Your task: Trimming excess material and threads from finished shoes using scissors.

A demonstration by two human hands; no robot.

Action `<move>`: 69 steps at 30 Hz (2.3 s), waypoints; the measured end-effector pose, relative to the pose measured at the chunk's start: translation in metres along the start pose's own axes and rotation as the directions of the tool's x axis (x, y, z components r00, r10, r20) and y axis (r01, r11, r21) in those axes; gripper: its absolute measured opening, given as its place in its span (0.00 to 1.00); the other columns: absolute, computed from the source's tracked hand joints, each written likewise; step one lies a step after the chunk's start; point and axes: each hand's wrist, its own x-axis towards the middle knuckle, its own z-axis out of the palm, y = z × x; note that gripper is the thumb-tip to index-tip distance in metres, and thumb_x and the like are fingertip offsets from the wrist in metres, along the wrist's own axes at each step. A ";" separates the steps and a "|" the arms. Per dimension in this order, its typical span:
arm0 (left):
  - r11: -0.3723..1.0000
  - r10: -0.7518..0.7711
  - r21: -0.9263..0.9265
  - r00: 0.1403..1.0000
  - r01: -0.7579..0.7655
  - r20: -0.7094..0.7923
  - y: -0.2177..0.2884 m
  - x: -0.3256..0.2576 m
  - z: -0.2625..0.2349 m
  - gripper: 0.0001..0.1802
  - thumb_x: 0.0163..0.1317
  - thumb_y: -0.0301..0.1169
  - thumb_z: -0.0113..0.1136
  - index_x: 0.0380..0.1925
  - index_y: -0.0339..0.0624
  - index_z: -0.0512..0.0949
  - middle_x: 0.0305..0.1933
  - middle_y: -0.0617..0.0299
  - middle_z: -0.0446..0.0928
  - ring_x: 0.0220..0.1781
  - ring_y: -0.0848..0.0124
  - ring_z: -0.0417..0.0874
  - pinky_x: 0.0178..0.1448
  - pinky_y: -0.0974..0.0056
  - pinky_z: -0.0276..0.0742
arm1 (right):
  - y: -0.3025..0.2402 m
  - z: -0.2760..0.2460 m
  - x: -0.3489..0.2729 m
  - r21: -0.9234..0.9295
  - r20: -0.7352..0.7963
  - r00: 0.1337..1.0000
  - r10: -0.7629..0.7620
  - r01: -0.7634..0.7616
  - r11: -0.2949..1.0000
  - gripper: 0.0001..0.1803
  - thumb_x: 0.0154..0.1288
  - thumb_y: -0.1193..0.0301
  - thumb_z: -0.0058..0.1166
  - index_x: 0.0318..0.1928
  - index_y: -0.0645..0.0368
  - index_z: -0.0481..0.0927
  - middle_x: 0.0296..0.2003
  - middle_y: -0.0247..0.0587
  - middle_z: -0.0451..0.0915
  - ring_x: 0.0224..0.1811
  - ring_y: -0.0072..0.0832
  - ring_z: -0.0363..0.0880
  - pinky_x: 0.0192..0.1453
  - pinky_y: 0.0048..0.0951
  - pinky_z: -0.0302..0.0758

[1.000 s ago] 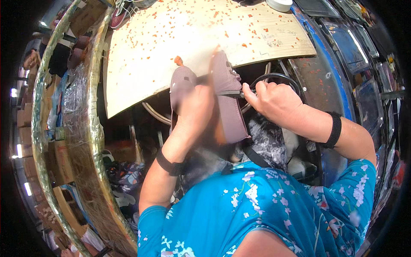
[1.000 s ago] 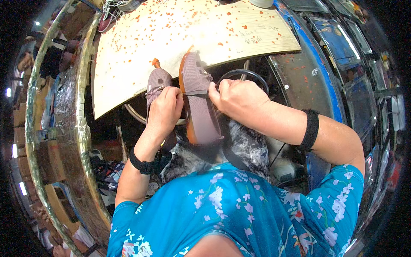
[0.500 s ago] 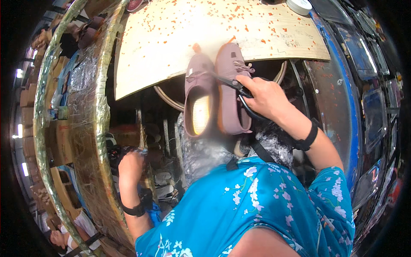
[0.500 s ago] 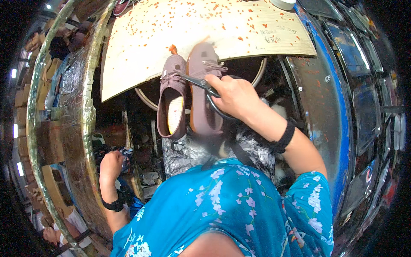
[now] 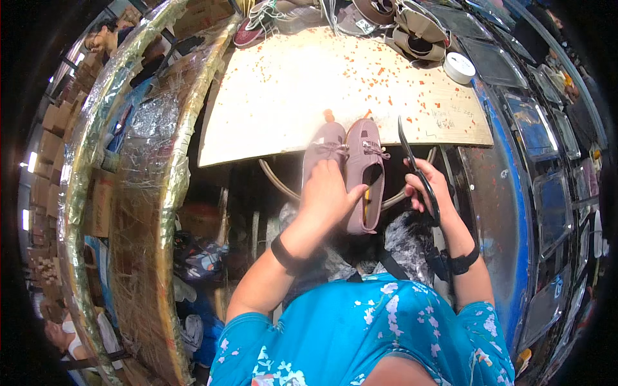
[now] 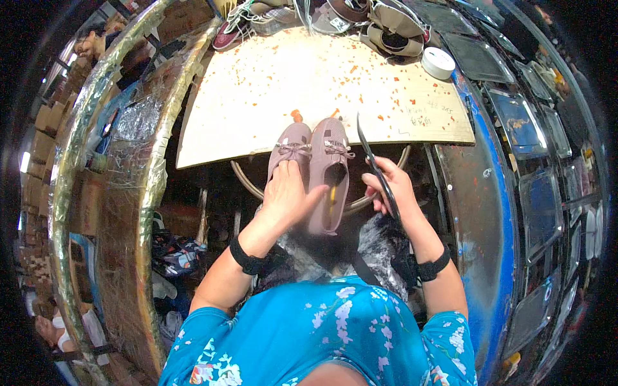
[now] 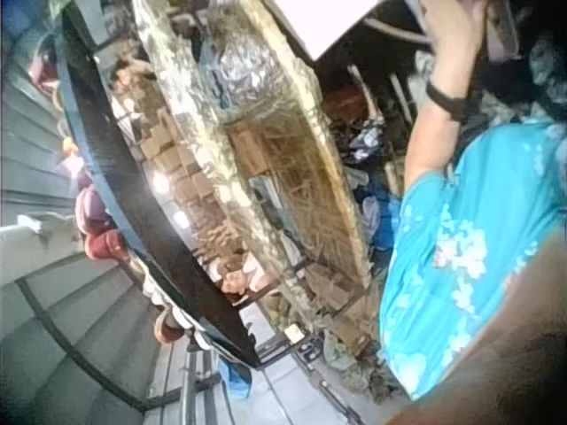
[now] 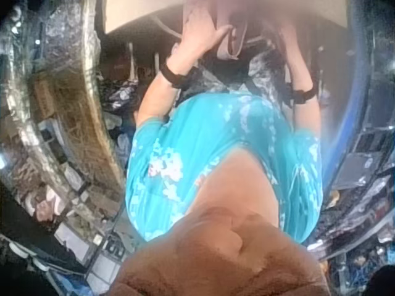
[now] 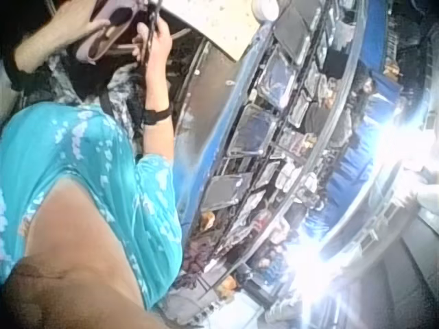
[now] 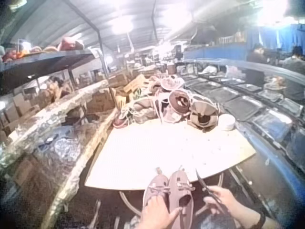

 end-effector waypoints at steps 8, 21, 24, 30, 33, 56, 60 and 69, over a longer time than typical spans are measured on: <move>0.983 -0.063 -0.185 0.971 0.020 -0.231 -0.023 0.005 0.009 0.33 0.48 0.44 0.68 0.40 0.25 0.67 0.44 0.39 0.67 0.50 0.46 0.69 0.54 0.51 0.67 | 0.047 -0.007 0.005 0.073 0.075 0.988 0.134 -0.140 0.988 0.26 0.61 0.65 0.57 0.57 0.61 0.68 0.20 0.38 0.76 0.09 0.19 0.71 0.09 0.17 0.64; 0.994 -0.110 -0.029 0.994 0.109 -0.010 -0.020 0.015 0.008 0.16 0.55 0.36 0.57 0.32 0.29 0.77 0.41 0.39 0.75 0.42 0.46 0.78 0.45 0.50 0.75 | 0.068 0.044 0.007 0.011 0.208 0.966 0.152 -0.157 0.987 0.34 0.58 0.68 0.59 0.63 0.58 0.61 0.22 0.42 0.77 0.12 0.22 0.72 0.11 0.21 0.66; 0.978 -0.157 -0.141 0.988 0.155 -0.002 -0.038 0.020 0.010 0.14 0.56 0.33 0.54 0.30 0.28 0.77 0.35 0.37 0.77 0.37 0.44 0.79 0.43 0.48 0.75 | 0.054 0.039 0.006 0.051 0.166 0.978 0.125 -0.135 0.990 0.31 0.58 0.70 0.57 0.61 0.60 0.63 0.21 0.41 0.76 0.11 0.22 0.72 0.10 0.20 0.65; 0.397 -0.106 -0.889 0.973 0.230 0.204 -0.091 -0.021 -0.029 0.11 0.60 0.25 0.48 0.38 0.33 0.79 0.34 0.54 0.81 0.36 0.63 0.82 0.39 0.64 0.77 | 0.028 0.004 0.004 -0.066 0.141 0.983 0.119 -0.111 0.992 0.26 0.61 0.67 0.55 0.59 0.55 0.66 0.24 0.36 0.76 0.16 0.18 0.71 0.17 0.18 0.64; -0.086 -0.037 -0.892 0.894 0.443 0.447 -0.075 -0.034 -0.055 0.18 0.66 0.29 0.50 0.56 0.37 0.70 0.48 0.52 0.77 0.43 0.66 0.82 0.46 0.63 0.80 | 0.039 0.012 0.004 -0.280 0.268 0.952 -0.146 0.222 0.934 0.32 0.52 0.68 0.64 0.59 0.54 0.68 0.32 0.35 0.77 0.32 0.21 0.74 0.37 0.22 0.70; 0.050 0.056 -0.824 0.822 0.564 0.566 -0.086 -0.077 -0.020 0.21 0.64 0.27 0.53 0.58 0.40 0.69 0.52 0.59 0.75 0.48 0.72 0.78 0.49 0.66 0.78 | 0.041 0.062 -0.014 -0.428 0.162 0.928 -0.336 0.373 0.823 0.28 0.49 0.62 0.66 0.49 0.62 0.75 0.31 0.46 0.78 0.30 0.30 0.78 0.36 0.30 0.73; 0.260 0.065 -0.877 0.899 0.403 0.433 -0.093 -0.084 -0.012 0.15 0.63 0.26 0.53 0.49 0.37 0.75 0.43 0.62 0.79 0.42 0.74 0.78 0.44 0.68 0.77 | 0.024 0.063 -0.018 -0.565 0.156 0.960 -0.233 0.280 0.776 0.28 0.50 0.61 0.66 0.50 0.63 0.75 0.28 0.44 0.78 0.28 0.26 0.76 0.34 0.28 0.72; 0.417 -0.063 -0.825 0.917 0.382 0.393 -0.087 -0.076 -0.018 0.07 0.60 0.21 0.50 0.33 0.35 0.79 0.31 0.65 0.79 0.33 0.78 0.77 0.36 0.69 0.74 | 0.045 0.039 -0.025 -0.242 0.350 0.934 -0.074 0.167 0.956 0.33 0.51 0.60 0.67 0.57 0.54 0.70 0.39 0.42 0.82 0.42 0.26 0.79 0.46 0.31 0.75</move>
